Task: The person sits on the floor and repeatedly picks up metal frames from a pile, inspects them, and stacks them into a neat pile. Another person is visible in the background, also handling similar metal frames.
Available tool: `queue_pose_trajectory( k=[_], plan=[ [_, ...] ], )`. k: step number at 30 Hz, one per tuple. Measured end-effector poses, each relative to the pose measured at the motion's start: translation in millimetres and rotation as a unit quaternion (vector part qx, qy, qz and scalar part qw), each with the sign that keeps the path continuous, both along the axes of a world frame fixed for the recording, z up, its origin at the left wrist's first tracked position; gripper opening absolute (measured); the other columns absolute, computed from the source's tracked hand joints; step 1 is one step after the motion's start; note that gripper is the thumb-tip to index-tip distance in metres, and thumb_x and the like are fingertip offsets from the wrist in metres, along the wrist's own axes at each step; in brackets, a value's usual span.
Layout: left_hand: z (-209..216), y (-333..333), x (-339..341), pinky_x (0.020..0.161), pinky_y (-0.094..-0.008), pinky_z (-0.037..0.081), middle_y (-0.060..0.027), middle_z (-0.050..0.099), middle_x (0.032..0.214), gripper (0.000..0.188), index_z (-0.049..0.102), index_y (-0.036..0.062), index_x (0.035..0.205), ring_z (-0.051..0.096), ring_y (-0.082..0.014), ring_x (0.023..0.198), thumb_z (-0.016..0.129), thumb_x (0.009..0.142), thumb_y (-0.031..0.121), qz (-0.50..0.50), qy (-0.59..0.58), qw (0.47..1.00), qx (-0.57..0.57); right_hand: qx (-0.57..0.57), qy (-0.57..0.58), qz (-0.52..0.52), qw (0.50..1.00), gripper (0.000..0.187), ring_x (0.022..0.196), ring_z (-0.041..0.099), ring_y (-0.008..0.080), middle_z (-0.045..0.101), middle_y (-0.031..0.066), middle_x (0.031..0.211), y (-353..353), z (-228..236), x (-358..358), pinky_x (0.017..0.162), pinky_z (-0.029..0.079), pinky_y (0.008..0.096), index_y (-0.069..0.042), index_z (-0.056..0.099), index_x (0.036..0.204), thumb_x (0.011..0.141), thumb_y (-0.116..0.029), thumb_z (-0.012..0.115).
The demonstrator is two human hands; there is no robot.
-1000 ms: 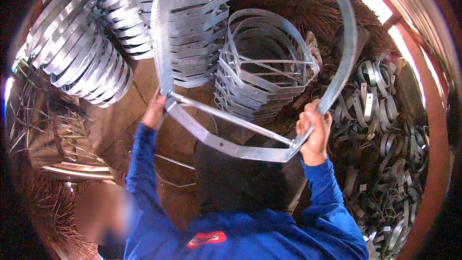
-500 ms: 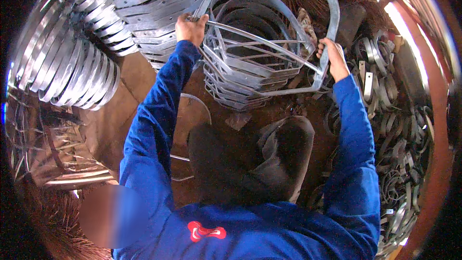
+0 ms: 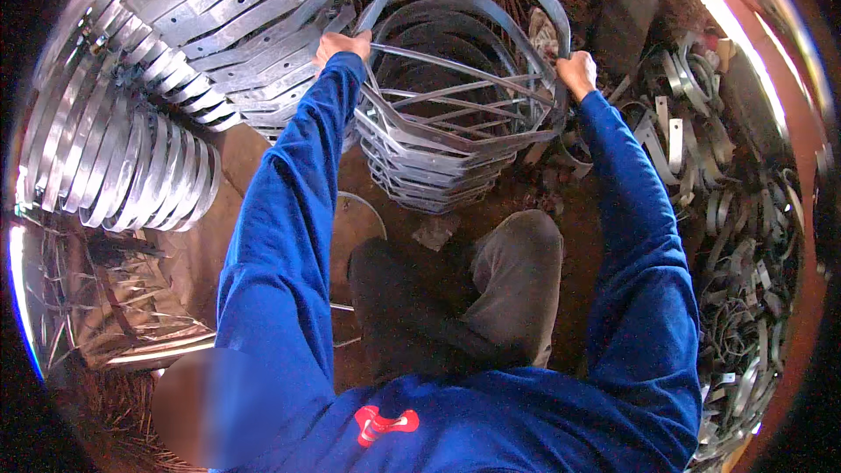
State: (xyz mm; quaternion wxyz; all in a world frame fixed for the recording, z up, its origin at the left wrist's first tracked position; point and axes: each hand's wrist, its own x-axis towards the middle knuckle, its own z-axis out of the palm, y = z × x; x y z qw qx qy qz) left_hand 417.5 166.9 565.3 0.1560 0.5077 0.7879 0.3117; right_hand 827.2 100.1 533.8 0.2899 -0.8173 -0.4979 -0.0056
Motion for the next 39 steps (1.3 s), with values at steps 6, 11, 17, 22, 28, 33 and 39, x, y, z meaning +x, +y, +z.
queue_pose_trajectory(
  k=[6, 11, 17, 22, 28, 33, 39],
  plan=[
    [-37.3, 6.9, 1.4, 0.098, -0.0504, 0.039, -0.0235, 0.057, 0.113, 0.088, 0.035, -0.0049, 0.117, 0.051, -0.0360, 0.113, 0.081, 0.056, 0.039, 0.065, -0.026, 0.996, 0.048, -0.007, -0.020, 0.017, 1.000, 0.034, 0.090, 0.063, 0.0407, 0.065, 0.0274, 0.091, 7.7, -7.1, -3.9, 0.083, 0.049, 0.0444, 0.005, 0.067, 0.083, 0.068, -0.025, 0.061],
    [-54.1, 18.4, -2.6, 0.094, -0.0394, 0.045, -0.0251, 0.059, 0.110, 0.076, 0.052, -0.0071, 0.111, 0.057, -0.0368, 0.107, 0.079, 0.056, 0.038, 0.038, -0.035, 0.998, 0.044, -0.048, -0.063, 0.026, 0.997, 0.034, 0.092, 0.063, 0.0405, 0.065, 0.0265, 0.094, 15.1, -1.4, -5.2, 0.084, 0.049, 0.0444, 0.005, 0.067, 0.085, 0.069, -0.026, 0.062],
    [-68.8, 22.5, -26.2, 0.089, -0.0385, 0.048, -0.0266, 0.063, 0.105, 0.076, 0.062, -0.0091, 0.105, 0.062, -0.0348, 0.102, 0.071, 0.062, 0.053, -0.066, -0.060, 0.996, 0.018, -0.076, -0.048, 0.005, 0.996, 0.039, 0.100, 0.060, 0.0396, 0.064, 0.0256, 0.102, 10.1, -3.4, -11.8, 0.088, 0.048, 0.0445, -0.001, 0.068, 0.095, 0.074, -0.034, 0.061],
    [-143.6, -11.7, -78.9, 0.088, -0.0376, 0.046, -0.0272, 0.061, 0.110, 0.074, 0.055, -0.0089, 0.115, 0.059, -0.0363, 0.105, 0.065, 0.077, 0.054, -0.185, -0.117, 0.944, 0.246, 0.058, -0.160, 0.058, 0.984, 0.053, 0.100, 0.060, 0.0376, 0.063, 0.0242, 0.104, -9.4, 14.2, -36.6, 0.088, 0.046, 0.0468, 0.002, 0.060, 0.107, 0.080, -0.044, 0.060],
    [-263.1, -241.5, -150.5, 0.082, -0.0332, 0.047, -0.0154, 0.066, 0.101, 0.046, 0.061, -0.0044, 0.105, 0.063, -0.0225, 0.093, 0.064, 0.086, 0.038, -0.028, -0.353, 0.931, 0.088, -0.008, -0.143, 0.511, 0.847, 0.052, 0.098, 0.061, 0.0350, 0.064, 0.0192, 0.102, -131.9, 38.9, -182.2, 0.084, 0.049, 0.0422, -0.008, 0.059, 0.115, 0.079, -0.044, 0.067],
    [-354.6, -400.1, -176.0, 0.083, -0.0427, 0.048, -0.0198, 0.065, 0.104, 0.046, 0.060, -0.0008, 0.107, 0.061, -0.0371, 0.097, 0.063, 0.083, 0.038, 0.148, -0.074, 0.964, -0.206, -0.102, -0.275, 0.436, 0.851, 0.046, 0.085, 0.064, 0.0362, 0.066, 0.0176, 0.093, -126.6, 19.8, -211.3, 0.073, 0.051, 0.0468, -0.009, 0.054, 0.113, 0.080, -0.040, 0.064],
    [-452.1, -561.3, -201.6, 0.084, -0.0438, 0.049, -0.0205, 0.064, 0.106, 0.049, 0.059, 0.0047, 0.114, 0.062, -0.0358, 0.097, 0.067, 0.079, 0.037, 0.203, -0.037, 0.931, -0.300, -0.117, -0.308, 0.404, 0.853, 0.052, 0.082, 0.064, 0.0377, 0.066, 0.0204, 0.088, -108.2, 7.4, -231.2, 0.073, 0.051, 0.0473, -0.006, 0.058, 0.112, 0.078, -0.045, 0.066]
  ],
)
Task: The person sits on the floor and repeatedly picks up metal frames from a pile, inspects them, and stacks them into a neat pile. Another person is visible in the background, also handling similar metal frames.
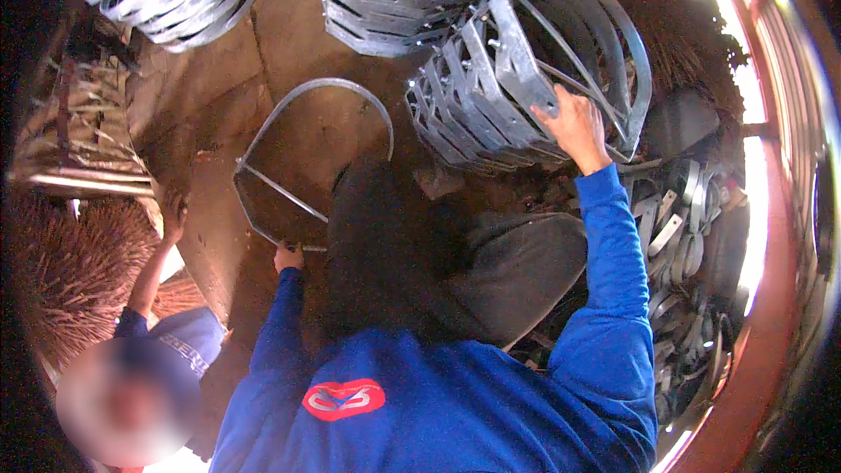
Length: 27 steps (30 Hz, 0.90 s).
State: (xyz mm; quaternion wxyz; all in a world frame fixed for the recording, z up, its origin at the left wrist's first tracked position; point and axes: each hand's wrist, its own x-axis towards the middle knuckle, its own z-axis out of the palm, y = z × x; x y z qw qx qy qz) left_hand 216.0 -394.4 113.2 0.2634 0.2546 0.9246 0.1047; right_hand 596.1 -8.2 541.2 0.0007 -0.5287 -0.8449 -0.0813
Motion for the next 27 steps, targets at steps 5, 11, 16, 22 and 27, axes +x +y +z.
queue_pose_trajectory(
  k=[5, 11, 16, 22, 27],
  plan=[
    [-26.1, -36.0, 18.5, 0.084, -0.0439, 0.049, -0.0194, 0.063, 0.108, 0.050, 0.059, 0.0055, 0.115, 0.061, -0.0355, 0.100, 0.068, 0.077, 0.036, 0.039, -0.051, 0.996, -0.068, -0.017, 0.012, 0.036, 0.999, 0.061, 0.081, 0.063, 0.0398, 0.064, 0.0255, 0.084, 9.5, 0.3, 8.0, 0.071, 0.050, 0.0465, 0.004, 0.060, 0.106, 0.076, -0.049, 0.067],
    [-101.6, -63.7, 20.8, 0.086, -0.0426, 0.048, -0.0195, 0.063, 0.109, 0.048, 0.060, 0.0044, 0.114, 0.061, -0.0337, 0.100, 0.067, 0.077, 0.035, 0.067, -0.017, 0.998, -0.004, 0.007, 0.026, 0.038, 0.999, 0.060, 0.082, 0.063, 0.0403, 0.064, 0.0267, 0.085, 17.6, -11.2, 13.5, 0.073, 0.049, 0.0468, 0.004, 0.063, 0.101, 0.077, -0.051, 0.065],
    [-63.8, -32.2, 15.3, 0.085, -0.0419, 0.049, -0.0160, 0.066, 0.104, 0.047, 0.060, 0.0100, 0.115, 0.063, -0.0326, 0.097, 0.068, 0.076, 0.036, 0.101, -0.113, 0.987, 0.061, -0.044, 0.062, 0.064, 0.995, 0.054, 0.085, 0.064, 0.0374, 0.066, 0.0209, 0.090, 14.3, -4.1, 0.7, 0.074, 0.050, 0.0445, -0.003, 0.065, 0.106, 0.077, -0.048, 0.067],
    [-0.5, -4.9, 15.9, 0.083, -0.0452, 0.050, -0.0172, 0.065, 0.102, 0.047, 0.062, 0.0075, 0.107, 0.062, -0.0361, 0.095, 0.066, 0.075, 0.042, 0.124, -0.093, 0.988, 0.009, -0.070, 0.047, 0.005, 0.996, 0.046, 0.083, 0.065, 0.0352, 0.067, 0.0215, 0.093, 1.1, 11.9, 4.1, 0.075, 0.048, 0.0411, 0.002, 0.065, 0.101, 0.078, -0.036, 0.072],
    [-4.0, -15.0, 15.8, 0.085, -0.0452, 0.049, -0.0193, 0.065, 0.103, 0.048, 0.062, 0.0068, 0.108, 0.061, -0.0369, 0.097, 0.065, 0.077, 0.044, 0.157, -0.142, 0.977, 0.012, -0.122, 0.077, 0.065, 0.987, 0.043, 0.087, 0.065, 0.0336, 0.067, 0.0210, 0.097, 10.3, 11.2, 0.7, 0.078, 0.048, 0.0395, 0.004, 0.063, 0.105, 0.080, -0.030, 0.071]
  ],
)
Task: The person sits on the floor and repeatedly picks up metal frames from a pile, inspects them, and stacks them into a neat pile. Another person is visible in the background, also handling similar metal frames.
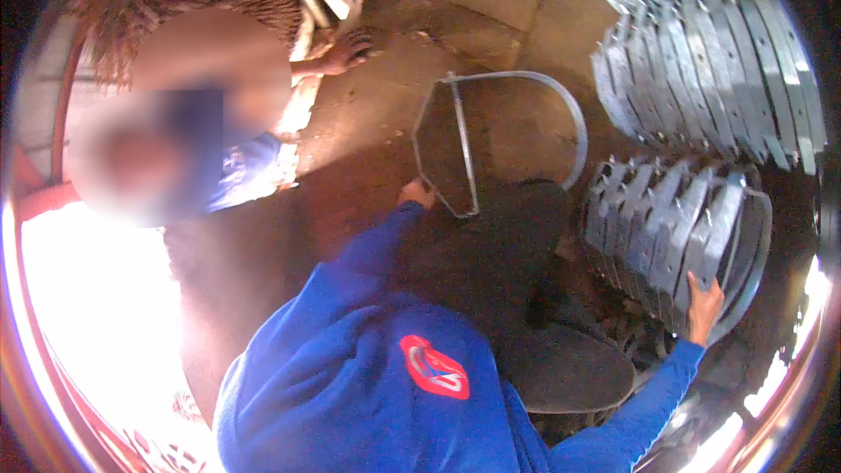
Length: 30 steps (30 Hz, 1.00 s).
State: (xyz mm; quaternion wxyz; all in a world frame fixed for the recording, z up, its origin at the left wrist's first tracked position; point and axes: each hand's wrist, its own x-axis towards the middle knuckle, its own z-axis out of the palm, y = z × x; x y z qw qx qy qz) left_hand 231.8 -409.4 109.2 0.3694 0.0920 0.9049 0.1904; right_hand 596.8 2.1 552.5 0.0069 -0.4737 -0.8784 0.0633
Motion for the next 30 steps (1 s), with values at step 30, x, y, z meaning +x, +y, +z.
queue_pose_trajectory(
  k=[30],
  plan=[
    [-72.1, 54.7, -67.6, 0.070, -0.0423, 0.050, -0.0248, 0.064, 0.089, 0.058, 0.054, -0.0108, 0.097, 0.065, -0.0338, 0.076, 0.073, 0.071, 0.037, 0.430, -0.022, 0.848, 0.309, 0.233, 0.218, 0.005, 0.948, 0.033, 0.093, 0.063, 0.0286, 0.058, 0.0162, 0.115, -80.4, 7.1, -40.9, 0.078, 0.053, 0.0370, 0.002, 0.054, 0.115, 0.092, -0.022, 0.058]
  ],
)
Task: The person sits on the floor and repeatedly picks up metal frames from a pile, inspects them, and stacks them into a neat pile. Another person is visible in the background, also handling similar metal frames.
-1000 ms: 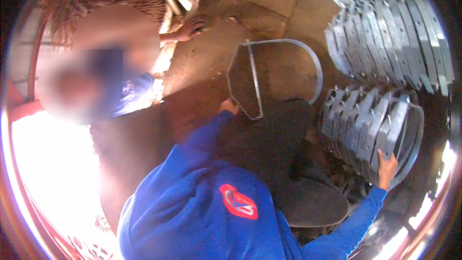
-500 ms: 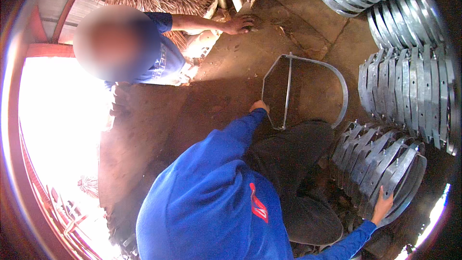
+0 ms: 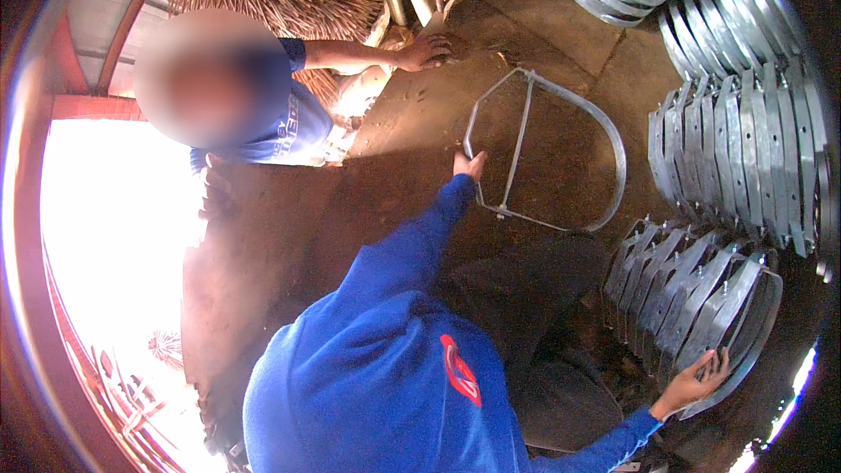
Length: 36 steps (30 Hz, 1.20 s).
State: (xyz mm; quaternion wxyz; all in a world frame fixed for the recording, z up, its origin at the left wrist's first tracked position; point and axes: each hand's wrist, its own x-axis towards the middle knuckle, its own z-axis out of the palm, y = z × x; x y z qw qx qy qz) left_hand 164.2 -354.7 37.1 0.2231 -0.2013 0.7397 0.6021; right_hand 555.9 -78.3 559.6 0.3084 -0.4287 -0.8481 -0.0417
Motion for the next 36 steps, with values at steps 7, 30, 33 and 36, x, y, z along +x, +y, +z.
queue_pose_trajectory(
  k=[7, 30, 33, 36],
  plan=[
    [237.8, 88.0, -42.7, 0.069, -0.0432, 0.047, -0.0207, 0.059, 0.079, 0.033, 0.045, -0.0006, 0.094, 0.059, -0.0377, 0.074, 0.062, 0.070, 0.015, -0.040, 0.220, 0.967, -0.125, -0.036, 0.011, 0.040, 0.998, 0.035, 0.087, 0.064, 0.0237, 0.058, 0.0149, 0.118, -44.5, -15.7, -11.5, 0.071, 0.052, 0.0312, 0.002, 0.046, 0.123, 0.092, -0.013, 0.057],
    [477.6, 51.8, 46.0, 0.082, -0.0463, 0.048, -0.0312, 0.053, 0.106, 0.073, 0.034, -0.0068, 0.124, 0.056, -0.0447, 0.097, 0.073, 0.065, 0.014, -0.446, 0.413, 0.783, -0.133, -0.676, 0.265, 0.112, 0.678, 0.041, 0.097, 0.059, 0.0241, 0.063, 0.0148, 0.107, -121.2, -185.0, -181.9, 0.088, 0.045, 0.0336, 0.000, 0.057, 0.113, 0.092, -0.035, 0.056],
    [474.1, 63.3, 59.9, 0.097, -0.0452, 0.040, -0.0282, 0.044, 0.124, 0.074, 0.032, -0.0057, 0.133, 0.045, -0.0423, 0.116, 0.067, 0.070, 0.011, -0.470, 0.539, 0.689, -0.122, -0.402, 0.175, 0.267, 0.858, 0.045, 0.110, 0.054, 0.0327, 0.059, 0.0176, 0.115, -117.5, -260.6, -194.9, 0.095, 0.042, 0.0394, -0.005, 0.057, 0.118, 0.092, -0.041, 0.053],
    [450.1, 38.6, 42.3, 0.105, -0.0450, 0.032, -0.0293, 0.039, 0.133, 0.074, 0.027, -0.0077, 0.136, 0.038, -0.0435, 0.124, 0.064, 0.076, 0.013, -0.492, 0.546, 0.653, -0.182, -0.560, 0.188, 0.074, 0.803, 0.053, 0.100, 0.057, 0.0290, 0.059, 0.0204, 0.110, -155.4, -240.1, -220.9, 0.090, 0.043, 0.0371, -0.001, 0.059, 0.105, 0.091, -0.051, 0.051]
  ],
)
